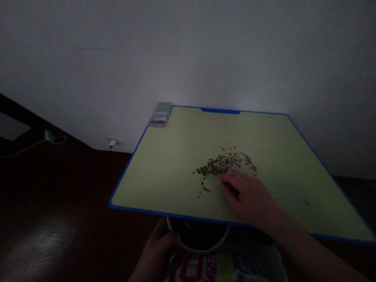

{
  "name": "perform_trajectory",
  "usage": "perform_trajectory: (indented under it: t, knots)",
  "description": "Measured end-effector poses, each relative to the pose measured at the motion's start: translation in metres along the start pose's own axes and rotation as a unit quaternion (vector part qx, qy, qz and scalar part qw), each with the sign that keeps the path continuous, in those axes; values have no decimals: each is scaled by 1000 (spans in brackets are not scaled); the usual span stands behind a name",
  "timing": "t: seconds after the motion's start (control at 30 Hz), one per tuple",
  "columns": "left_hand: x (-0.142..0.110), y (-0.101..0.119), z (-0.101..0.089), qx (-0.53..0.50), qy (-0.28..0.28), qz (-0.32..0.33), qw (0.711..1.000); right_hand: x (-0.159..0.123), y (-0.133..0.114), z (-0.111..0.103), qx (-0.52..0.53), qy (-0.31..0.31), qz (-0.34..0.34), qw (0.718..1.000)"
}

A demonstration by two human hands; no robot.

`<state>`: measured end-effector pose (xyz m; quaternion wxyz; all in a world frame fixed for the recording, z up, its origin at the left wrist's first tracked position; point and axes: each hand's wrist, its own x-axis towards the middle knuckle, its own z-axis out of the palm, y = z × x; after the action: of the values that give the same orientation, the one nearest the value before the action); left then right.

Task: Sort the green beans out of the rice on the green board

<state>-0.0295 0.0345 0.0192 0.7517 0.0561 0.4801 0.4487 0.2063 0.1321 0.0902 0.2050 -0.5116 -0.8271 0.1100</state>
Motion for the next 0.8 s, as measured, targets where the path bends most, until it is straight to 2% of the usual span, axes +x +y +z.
perform_trajectory:
  t: [0.27, 0.53, 0.8]
  knots:
    - [-2, 2, 5, -16, 10, -6, 1000, 3, -3, 2, 6, -17, -4, 1000]
    - [-3, 2, 6, -22, 3, -11, 1000, 21, -5, 6, 30, -36, -2, 999]
    - [-3, 3, 6, -7, 15, -14, 1000, 25, -19, 10, 84, -110, -19, 990]
